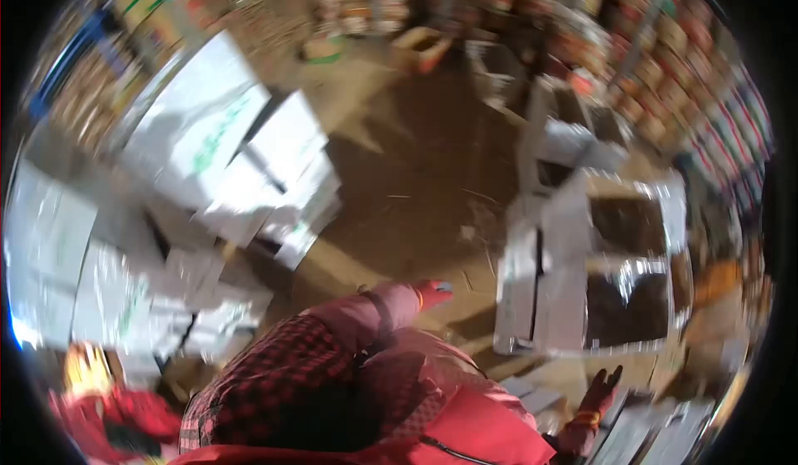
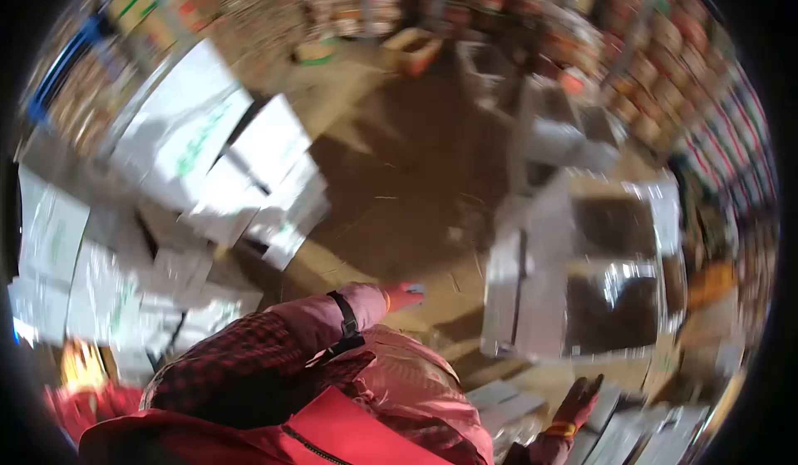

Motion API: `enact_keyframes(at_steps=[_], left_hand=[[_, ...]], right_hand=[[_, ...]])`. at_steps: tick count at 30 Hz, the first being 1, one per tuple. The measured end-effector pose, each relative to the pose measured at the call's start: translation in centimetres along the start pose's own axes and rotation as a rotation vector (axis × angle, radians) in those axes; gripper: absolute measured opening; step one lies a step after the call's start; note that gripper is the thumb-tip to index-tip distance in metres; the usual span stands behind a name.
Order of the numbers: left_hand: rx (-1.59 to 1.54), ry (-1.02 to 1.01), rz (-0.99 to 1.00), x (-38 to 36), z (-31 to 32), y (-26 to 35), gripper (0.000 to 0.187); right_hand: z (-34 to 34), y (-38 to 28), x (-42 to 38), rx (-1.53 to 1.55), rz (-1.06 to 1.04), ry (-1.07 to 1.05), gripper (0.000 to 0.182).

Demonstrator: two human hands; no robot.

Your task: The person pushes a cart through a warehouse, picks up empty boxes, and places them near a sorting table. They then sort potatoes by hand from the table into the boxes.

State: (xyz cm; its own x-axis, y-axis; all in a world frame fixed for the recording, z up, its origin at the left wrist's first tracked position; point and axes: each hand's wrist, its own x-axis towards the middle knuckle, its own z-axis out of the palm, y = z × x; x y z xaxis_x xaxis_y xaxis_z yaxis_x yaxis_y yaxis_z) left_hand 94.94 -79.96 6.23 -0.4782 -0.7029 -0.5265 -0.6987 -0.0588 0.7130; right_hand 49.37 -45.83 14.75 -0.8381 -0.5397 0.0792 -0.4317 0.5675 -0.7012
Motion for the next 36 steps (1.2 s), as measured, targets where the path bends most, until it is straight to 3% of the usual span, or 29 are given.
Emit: enact_keyframes(at_steps=[1,2,4,5,8,9,11,13,15,17,20,22,25,29,32,36], left_hand=[[-0.072,0.078,-0.024,-1.3,-0.4,-0.1,0.057],[-0.162,0.097,-0.057,-1.5,-2.8,-3.2,0.057],[-0.321,0.152,-0.134,-4.1,-4.1,-6.2,0.055],[-0.181,0.205,-0.277,-5.6,-5.1,-7.4,0.056],[-0.342,0.505,-0.387,-11.5,-4.1,-12.1,0.052],[-0.42,0.529,-0.457,-12.5,-3.2,-14.6,0.048],[-0.429,0.858,-0.511,-15.0,1.8,-20.1,0.041],[-0.816,0.764,-0.588,-19.2,3.3,-20.0,0.044],[-1.013,0.834,-0.633,-22.2,6.9,-22.8,0.05],[-0.751,0.984,-0.922,-23.3,12.1,-27.8,0.05],[-1.231,1.127,-0.815,-24.5,20.2,-34.6,0.022],[-1.327,1.029,-0.911,-26.6,17.7,-30.4,0.02],[-1.171,0.935,-0.872,-25.7,19.7,-37.5,0.023],[-1.392,0.88,-0.748,-23.4,11.6,-35.7,0.031],[-1.282,0.846,-0.632,-22.4,5.3,-32.7,0.034],[-1.243,0.98,-0.563,-23.3,6.2,-32.1,0.041]], right_hand=[[2.9,0.0,6.5,0.319,-0.009,-0.08,0.062],[5.7,-3.7,9.8,0.359,0.002,-0.146,0.062],[10.3,-7.6,15.3,0.2,-0.025,-0.267,0.061],[13.1,-9.5,17.1,0.126,-0.047,-0.324,0.061],[19.2,-13.3,21.2,-0.08,-0.144,-0.449,0.061],[20.5,-14.1,22.1,-0.14,-0.17,-0.472,0.061],[22.0,-14.6,23.4,-0.243,-0.202,-0.498,0.06],[22.7,-14.6,24.2,-0.346,-0.232,-0.509,0.06],[23.1,-15.2,24.3,-0.437,-0.265,-0.522,0.06],[23.8,-15.9,24.0,-0.507,-0.305,-0.528,0.06],[23.7,-16.8,23.4,-0.602,-0.359,-0.521,0.06],[23.0,-17.9,22.9,-0.675,-0.387,-0.495,0.059],[21.4,-20.9,21.3,-0.777,-0.417,-0.454,0.059],[21.3,-25.9,17.2,-0.882,-0.507,-0.445,0.059],[25.6,-29.7,13.0,-0.887,-0.645,-0.546,0.059],[37.0,-34.2,5.2,-0.785,-0.852,-0.815,0.059]])
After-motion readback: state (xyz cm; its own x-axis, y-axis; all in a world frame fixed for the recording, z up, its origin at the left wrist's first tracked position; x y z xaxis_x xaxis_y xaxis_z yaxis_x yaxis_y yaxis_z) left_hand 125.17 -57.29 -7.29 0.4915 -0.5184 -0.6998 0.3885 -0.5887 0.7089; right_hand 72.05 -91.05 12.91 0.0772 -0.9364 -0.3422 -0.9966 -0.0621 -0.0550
